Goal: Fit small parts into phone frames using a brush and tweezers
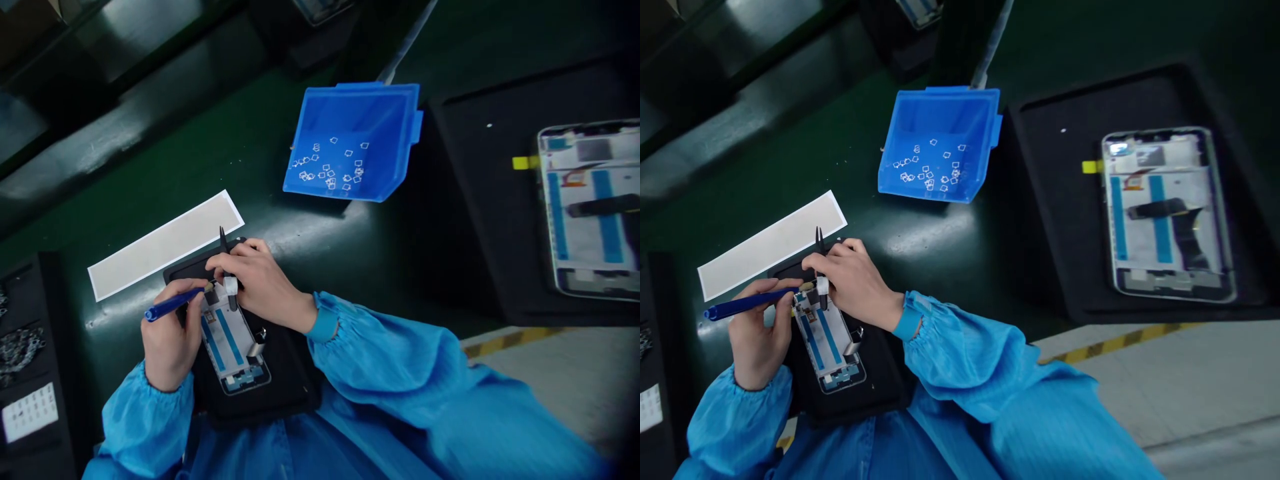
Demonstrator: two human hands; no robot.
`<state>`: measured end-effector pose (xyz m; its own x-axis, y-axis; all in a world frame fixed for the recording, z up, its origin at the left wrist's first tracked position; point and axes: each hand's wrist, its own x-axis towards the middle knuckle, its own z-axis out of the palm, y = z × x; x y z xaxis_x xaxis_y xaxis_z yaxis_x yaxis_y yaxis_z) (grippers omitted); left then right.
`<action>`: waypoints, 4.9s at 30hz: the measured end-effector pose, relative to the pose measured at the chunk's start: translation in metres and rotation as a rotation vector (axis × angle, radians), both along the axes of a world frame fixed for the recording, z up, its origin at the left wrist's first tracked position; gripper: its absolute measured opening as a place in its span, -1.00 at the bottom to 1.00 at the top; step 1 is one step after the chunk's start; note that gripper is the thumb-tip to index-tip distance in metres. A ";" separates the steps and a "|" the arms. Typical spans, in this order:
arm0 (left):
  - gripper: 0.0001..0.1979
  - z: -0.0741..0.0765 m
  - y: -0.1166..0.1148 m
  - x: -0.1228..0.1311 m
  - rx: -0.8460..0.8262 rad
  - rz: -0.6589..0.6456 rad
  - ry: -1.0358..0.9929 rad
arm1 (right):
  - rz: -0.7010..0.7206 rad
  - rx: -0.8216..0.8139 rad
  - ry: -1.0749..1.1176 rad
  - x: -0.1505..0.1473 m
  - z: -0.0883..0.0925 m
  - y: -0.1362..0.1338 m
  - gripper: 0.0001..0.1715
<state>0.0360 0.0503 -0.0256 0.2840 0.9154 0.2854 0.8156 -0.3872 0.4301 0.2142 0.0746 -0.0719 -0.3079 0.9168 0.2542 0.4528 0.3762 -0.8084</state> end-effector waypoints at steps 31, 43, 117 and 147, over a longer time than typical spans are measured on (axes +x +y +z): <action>-0.87 0.005 0.001 0.007 0.004 -0.011 0.045 | 0.018 -0.007 -0.063 0.001 0.002 -0.001 -0.50; -0.90 0.010 0.003 0.012 0.010 -0.066 0.069 | 0.024 -0.004 -0.065 0.001 0.000 -0.001 -0.48; -0.83 0.004 0.002 0.009 0.071 -0.135 0.020 | 0.014 0.011 -0.060 0.001 0.000 -0.002 -0.43; -0.71 -0.017 -0.003 -0.008 0.141 -0.167 -0.309 | -0.021 0.014 -0.015 0.000 0.000 -0.004 -0.48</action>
<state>0.0277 0.0477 -0.0424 0.3073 0.8090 0.5011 0.5763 -0.5773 0.5784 0.2142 0.0710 -0.0719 -0.2929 0.9193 0.2629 0.4725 0.3781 -0.7961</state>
